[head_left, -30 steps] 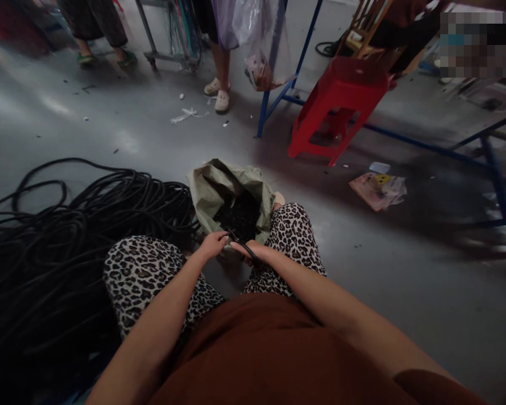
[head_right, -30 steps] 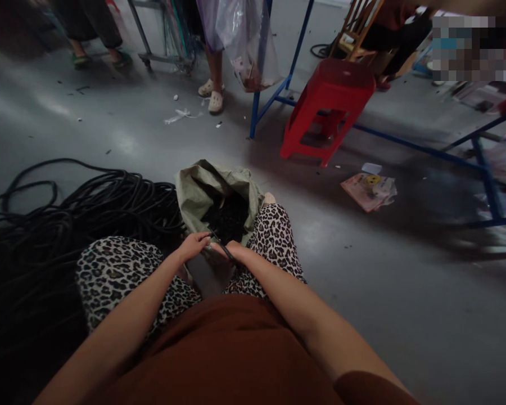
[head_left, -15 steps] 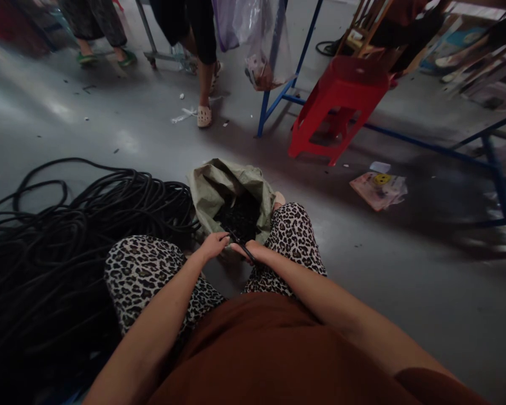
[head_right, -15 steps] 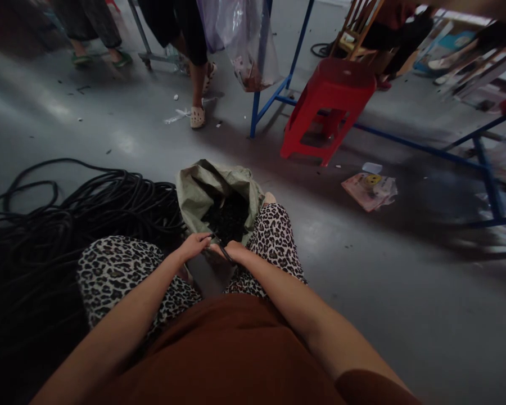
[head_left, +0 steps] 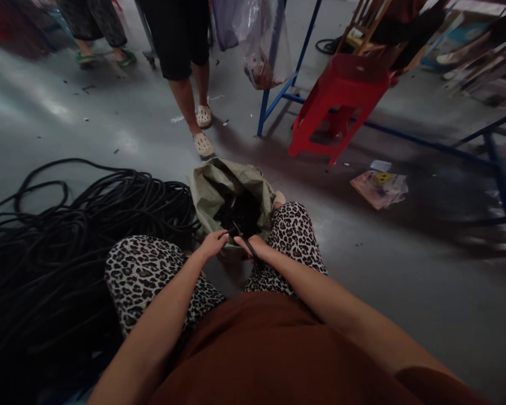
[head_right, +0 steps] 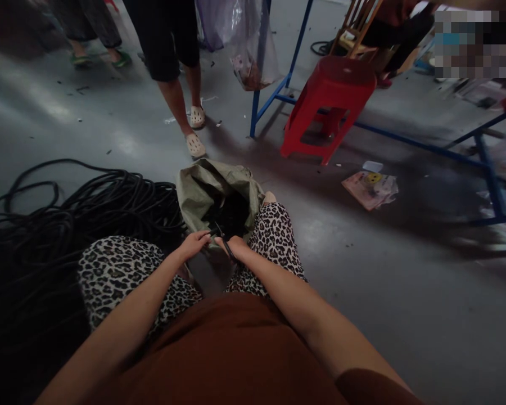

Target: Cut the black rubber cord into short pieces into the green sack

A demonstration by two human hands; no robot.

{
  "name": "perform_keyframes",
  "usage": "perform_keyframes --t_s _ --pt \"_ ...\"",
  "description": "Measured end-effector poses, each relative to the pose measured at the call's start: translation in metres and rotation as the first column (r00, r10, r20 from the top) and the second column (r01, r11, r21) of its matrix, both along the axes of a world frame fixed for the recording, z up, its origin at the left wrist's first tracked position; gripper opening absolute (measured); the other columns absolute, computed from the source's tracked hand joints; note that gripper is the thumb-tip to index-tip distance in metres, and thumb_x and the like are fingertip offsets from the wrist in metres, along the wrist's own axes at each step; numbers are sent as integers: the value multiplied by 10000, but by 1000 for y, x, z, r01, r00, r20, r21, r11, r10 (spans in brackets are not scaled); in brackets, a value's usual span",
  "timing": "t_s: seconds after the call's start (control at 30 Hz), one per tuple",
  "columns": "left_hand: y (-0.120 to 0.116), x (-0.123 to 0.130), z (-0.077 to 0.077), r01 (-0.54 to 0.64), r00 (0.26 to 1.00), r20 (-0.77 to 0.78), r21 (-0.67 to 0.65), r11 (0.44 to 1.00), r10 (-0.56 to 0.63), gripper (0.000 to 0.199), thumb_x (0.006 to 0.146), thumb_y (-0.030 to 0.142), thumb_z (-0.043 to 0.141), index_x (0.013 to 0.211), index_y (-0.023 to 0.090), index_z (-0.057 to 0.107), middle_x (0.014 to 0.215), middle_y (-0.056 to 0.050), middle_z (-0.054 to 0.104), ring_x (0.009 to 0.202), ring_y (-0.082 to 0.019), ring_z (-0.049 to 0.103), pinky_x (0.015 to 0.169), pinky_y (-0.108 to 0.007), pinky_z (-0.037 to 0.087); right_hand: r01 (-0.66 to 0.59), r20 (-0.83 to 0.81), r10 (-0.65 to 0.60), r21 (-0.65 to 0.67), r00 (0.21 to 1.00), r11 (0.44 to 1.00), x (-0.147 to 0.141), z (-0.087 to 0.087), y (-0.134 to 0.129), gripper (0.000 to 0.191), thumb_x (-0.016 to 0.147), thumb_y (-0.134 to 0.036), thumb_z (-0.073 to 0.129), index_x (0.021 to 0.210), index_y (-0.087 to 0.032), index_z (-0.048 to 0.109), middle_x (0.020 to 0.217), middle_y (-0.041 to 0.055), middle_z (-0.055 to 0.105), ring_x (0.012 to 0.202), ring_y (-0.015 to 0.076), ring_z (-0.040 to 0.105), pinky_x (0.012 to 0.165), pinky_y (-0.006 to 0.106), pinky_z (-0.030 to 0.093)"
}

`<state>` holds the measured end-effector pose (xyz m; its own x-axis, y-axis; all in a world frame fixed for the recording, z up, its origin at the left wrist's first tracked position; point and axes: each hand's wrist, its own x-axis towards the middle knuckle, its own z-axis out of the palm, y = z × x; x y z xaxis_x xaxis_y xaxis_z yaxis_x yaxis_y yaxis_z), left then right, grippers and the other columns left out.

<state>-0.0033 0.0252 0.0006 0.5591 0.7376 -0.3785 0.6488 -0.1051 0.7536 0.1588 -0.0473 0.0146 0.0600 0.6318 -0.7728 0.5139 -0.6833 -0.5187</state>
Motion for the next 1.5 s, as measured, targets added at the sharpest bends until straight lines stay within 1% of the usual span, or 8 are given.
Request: perform_keyframes --t_s 0.23,0.47,0.67,0.93,1.07,1.23,1.37,1.5 --pt "4 -5 -5 -6 1000 -16 0 1000 6 347 781 345 380 867 149 653 718 -16 646 698 -146 562 666 -242 434 126 -66 -128 -33 990 991 1 -9 1 662 694 -756 431 678 -121 615 503 62 593 342 141 526 359 221 441" --pt "5 -7 -9 -16 999 -38 -71 997 13 293 759 335 404 758 153 635 617 0 607 610 -138 547 621 -242 432 150 -66 -154 -57 986 987 0 1 2 578 715 -693 487 663 -128 599 454 26 548 307 115 479 339 204 420" --pt "3 -6 -12 -95 995 -37 -184 978 90 283 737 331 427 784 142 632 597 7 599 566 -131 539 598 -245 446 56 -30 -57 -33 998 998 1 12 3 543 752 -645 491 625 -126 587 412 17 511 300 123 473 330 206 402" --pt "4 -9 -19 -106 994 -42 -220 970 99 283 724 349 428 732 137 616 600 2 590 550 -126 524 595 -251 442 23 3 -23 -38 1000 999 2 16 3 546 752 -643 499 612 -122 580 438 29 520 312 128 478 329 215 398" --pt "5 -11 -26 -112 994 -25 -211 971 109 285 723 360 431 728 138 609 600 0 585 535 -122 514 573 -250 431 33 1 -33 -21 999 999 2 15 3 547 736 -658 509 616 -129 579 439 30 517 335 143 506 339 221 407" --pt "7 -11 -24 -117 993 11 -119 986 119 305 738 369 413 706 136 606 576 5 561 529 -118 507 565 -242 412 114 -26 -116 -42 993 993 4 9 4 571 695 -691 528 628 -127 588 442 36 531 349 150 532 350 219 426" --pt "10 -11 -22 -174 983 36 -86 981 178 333 740 369 416 806 126 634 598 -3 583 529 -119 511 562 -244 413 168 -65 -175 -100 982 981 3 7 3 613 685 -729 495 681 -123 583 447 35 542 333 140 520 344 220 422" --pt "11 -11 -22 -192 979 51 -52 980 195 362 740 375 427 853 117 655 580 -11 594 536 -126 512 550 -240 406 152 -148 -169 -119 974 981 3 14 1 616 705 -718 487 688 -108 568 436 24 529 332 124 509 345 207 417"
